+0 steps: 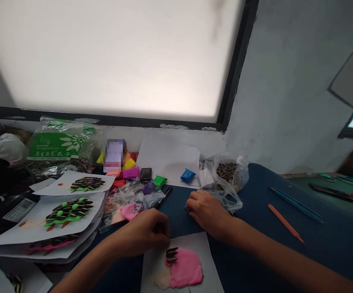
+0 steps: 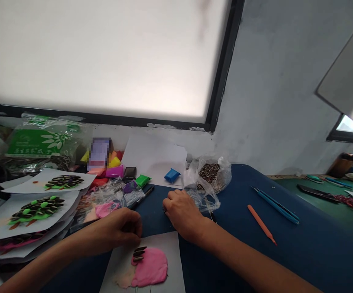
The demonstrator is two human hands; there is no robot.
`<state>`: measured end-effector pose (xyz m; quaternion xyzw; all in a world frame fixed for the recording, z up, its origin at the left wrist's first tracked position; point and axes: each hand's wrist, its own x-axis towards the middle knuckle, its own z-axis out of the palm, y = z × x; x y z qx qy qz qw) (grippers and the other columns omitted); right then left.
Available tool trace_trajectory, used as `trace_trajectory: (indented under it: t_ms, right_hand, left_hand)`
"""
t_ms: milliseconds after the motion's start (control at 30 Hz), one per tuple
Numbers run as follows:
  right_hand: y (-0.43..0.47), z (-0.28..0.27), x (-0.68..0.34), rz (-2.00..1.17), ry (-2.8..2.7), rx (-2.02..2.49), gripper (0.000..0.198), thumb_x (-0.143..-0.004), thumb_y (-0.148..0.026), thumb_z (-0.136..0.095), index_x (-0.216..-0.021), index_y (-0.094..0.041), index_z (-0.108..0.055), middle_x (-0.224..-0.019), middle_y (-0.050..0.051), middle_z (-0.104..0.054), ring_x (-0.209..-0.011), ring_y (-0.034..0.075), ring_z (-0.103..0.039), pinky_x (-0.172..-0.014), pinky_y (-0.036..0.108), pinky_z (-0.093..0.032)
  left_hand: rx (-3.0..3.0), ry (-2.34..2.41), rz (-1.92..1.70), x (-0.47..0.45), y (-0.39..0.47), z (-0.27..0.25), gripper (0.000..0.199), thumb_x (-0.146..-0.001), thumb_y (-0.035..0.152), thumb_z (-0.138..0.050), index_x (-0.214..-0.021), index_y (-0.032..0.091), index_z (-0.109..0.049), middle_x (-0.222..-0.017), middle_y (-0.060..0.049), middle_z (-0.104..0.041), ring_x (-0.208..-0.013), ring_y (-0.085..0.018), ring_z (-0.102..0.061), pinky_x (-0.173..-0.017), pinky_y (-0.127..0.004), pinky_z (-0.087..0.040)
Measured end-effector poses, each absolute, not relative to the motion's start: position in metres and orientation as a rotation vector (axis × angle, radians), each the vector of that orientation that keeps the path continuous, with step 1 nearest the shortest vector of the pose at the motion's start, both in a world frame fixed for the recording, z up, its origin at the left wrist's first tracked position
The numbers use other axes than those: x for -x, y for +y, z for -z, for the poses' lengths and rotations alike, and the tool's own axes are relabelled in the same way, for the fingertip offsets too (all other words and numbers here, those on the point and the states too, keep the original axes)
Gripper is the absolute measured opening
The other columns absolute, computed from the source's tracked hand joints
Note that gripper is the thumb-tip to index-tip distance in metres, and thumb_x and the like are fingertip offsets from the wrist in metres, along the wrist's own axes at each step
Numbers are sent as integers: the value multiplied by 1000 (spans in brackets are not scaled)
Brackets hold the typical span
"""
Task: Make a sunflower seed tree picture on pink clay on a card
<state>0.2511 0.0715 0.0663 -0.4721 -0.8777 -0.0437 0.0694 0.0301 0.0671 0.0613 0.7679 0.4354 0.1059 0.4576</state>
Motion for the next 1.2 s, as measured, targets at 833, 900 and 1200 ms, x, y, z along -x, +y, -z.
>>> trace_trajectory:
  t_ms: [833, 900, 1200]
  right_hand:
    - [16, -57, -249, -626, -2231, 1087, 23, -83, 2, -59, -86, -14, -75, -82, 4, -71, -73, 15, -65, -65, 24, -45]
    - [19, -56, -251, -629, -2227, 1115, 24, -81, 4, -62, -85, -15, -76, -81, 4, -71, -73, 14, -66, -65, 23, -46]
    - [27, -52, -259, -245, -2542, 1201, 13, -89, -7, -68, -85, -16, -76, -81, 4, -69, -71, 15, -64, -62, 24, -43]
  left_hand:
    - [-1947, 1122, -303, -32, 64, -56, 7, -69, 16, -59, -71, 17, -66, -59, 6, -54, -57, -13, -48, -48, -23, -31]
    - [-1940, 1121, -302, -32, 64, -56, 8, -70, 16, -58, -71, 17, -66, -60, 6, -55, -57, -13, -49, -48, -23, -31]
    - [-1936, 1155, -281, -34, 63, -58, 8, -69, 16, -58, -72, 18, -65, -63, 5, -56, -60, -14, -49, -50, -23, -31]
